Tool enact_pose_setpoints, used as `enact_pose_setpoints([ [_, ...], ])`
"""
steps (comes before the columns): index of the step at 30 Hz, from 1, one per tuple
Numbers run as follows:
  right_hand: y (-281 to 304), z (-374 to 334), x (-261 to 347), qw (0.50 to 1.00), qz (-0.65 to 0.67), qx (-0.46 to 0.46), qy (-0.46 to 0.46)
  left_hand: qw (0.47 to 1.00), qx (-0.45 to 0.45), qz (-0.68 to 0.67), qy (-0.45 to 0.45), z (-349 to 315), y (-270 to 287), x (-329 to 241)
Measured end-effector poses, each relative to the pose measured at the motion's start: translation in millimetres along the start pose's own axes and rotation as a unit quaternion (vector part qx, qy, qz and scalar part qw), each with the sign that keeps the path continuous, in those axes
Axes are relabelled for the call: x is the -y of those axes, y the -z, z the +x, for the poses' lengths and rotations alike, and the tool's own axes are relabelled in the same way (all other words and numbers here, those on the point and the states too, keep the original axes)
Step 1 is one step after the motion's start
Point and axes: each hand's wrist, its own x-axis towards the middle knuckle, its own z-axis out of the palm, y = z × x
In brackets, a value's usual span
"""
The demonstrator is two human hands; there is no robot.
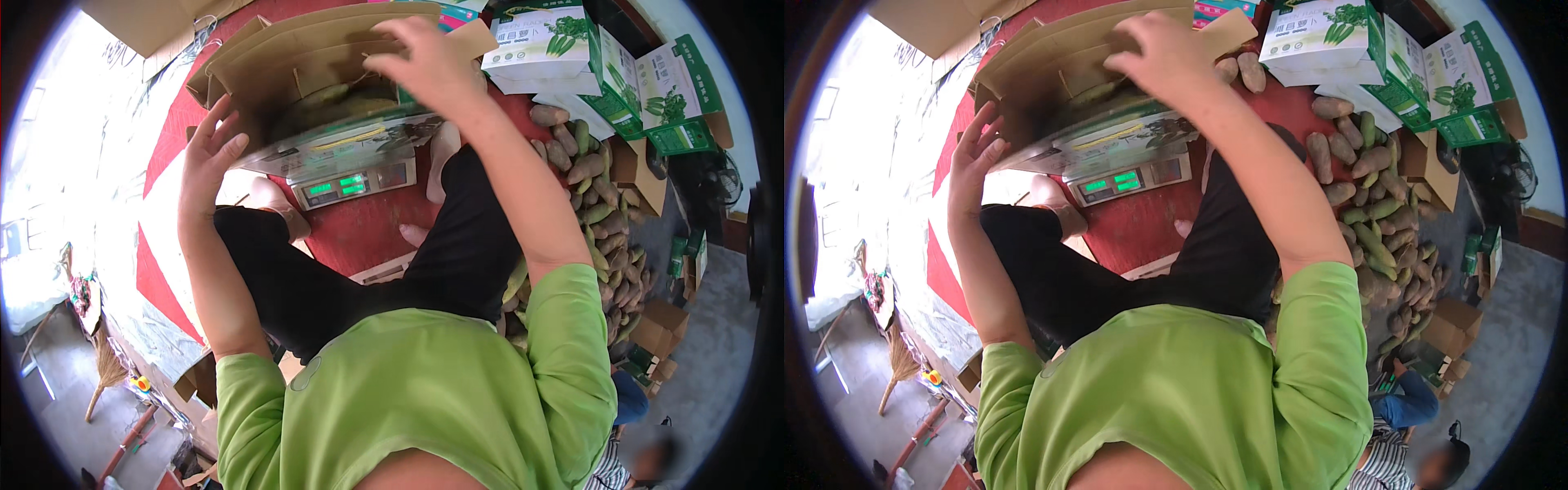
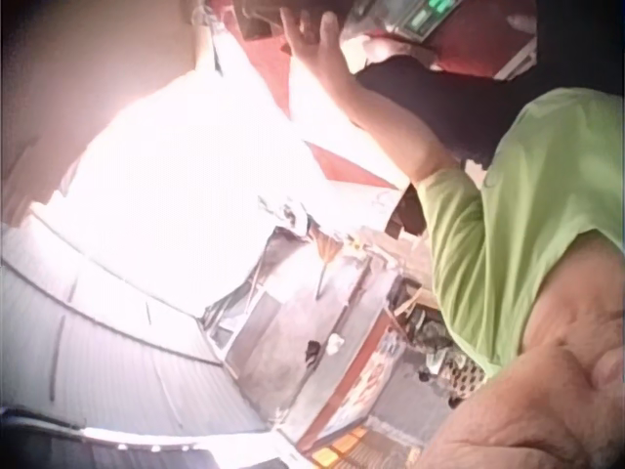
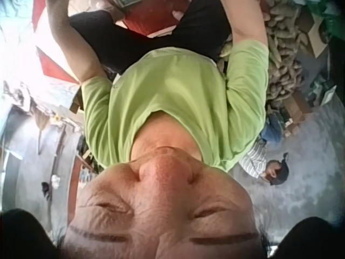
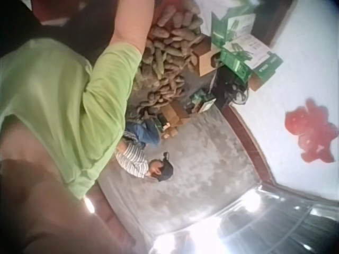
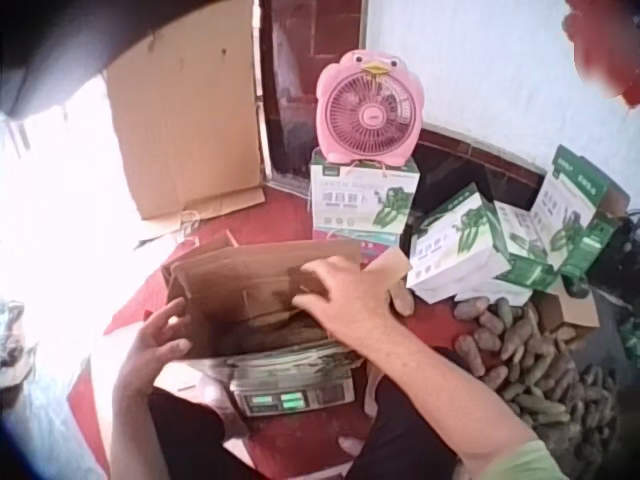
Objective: Sort and package large produce items from a pile on the floor into cardboard boxes and bags.
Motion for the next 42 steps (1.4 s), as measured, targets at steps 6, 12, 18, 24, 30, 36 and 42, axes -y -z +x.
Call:
enact_pose_setpoints([
  [6,42.8,-23.6,-86.8,0.952,0.164,-0.138,-0.22,0.999,0.01,0.009,-0.03,1.5,-8.6,-3.1],
  [12,52.0,-33.1,-97.5,0.912,0.255,-0.145,-0.286,0.999,-0.02,-0.002,-0.029,-2.0,-12.3,-7.3],
  [18,52.8,-26.5,-84.4,0.903,0.273,-0.15,-0.296,0.999,-0.025,-0.014,-0.04,0.7,-13.8,-9.1],
  [24,50.6,-23.7,-92.9,0.901,0.277,-0.154,-0.296,0.998,-0.034,-0.015,-0.046,1.1,-15.4,-13.0],
  [30,48.8,-28.3,-104.9,0.921,0.251,-0.151,-0.258,0.998,-0.035,-0.009,-0.06,-0.2,-15.7,-13.2],
  [36,47.6,-25.7,-94.4,0.919,0.249,-0.144,-0.269,0.994,-0.044,-0.022,-0.097,-3.0,-12.7,-10.9],
  [42,47.2,-25.3,-101.7,0.927,0.24,-0.148,-0.246,0.991,-0.082,-0.046,-0.1,-3.3,-18.7,-17.5],
])
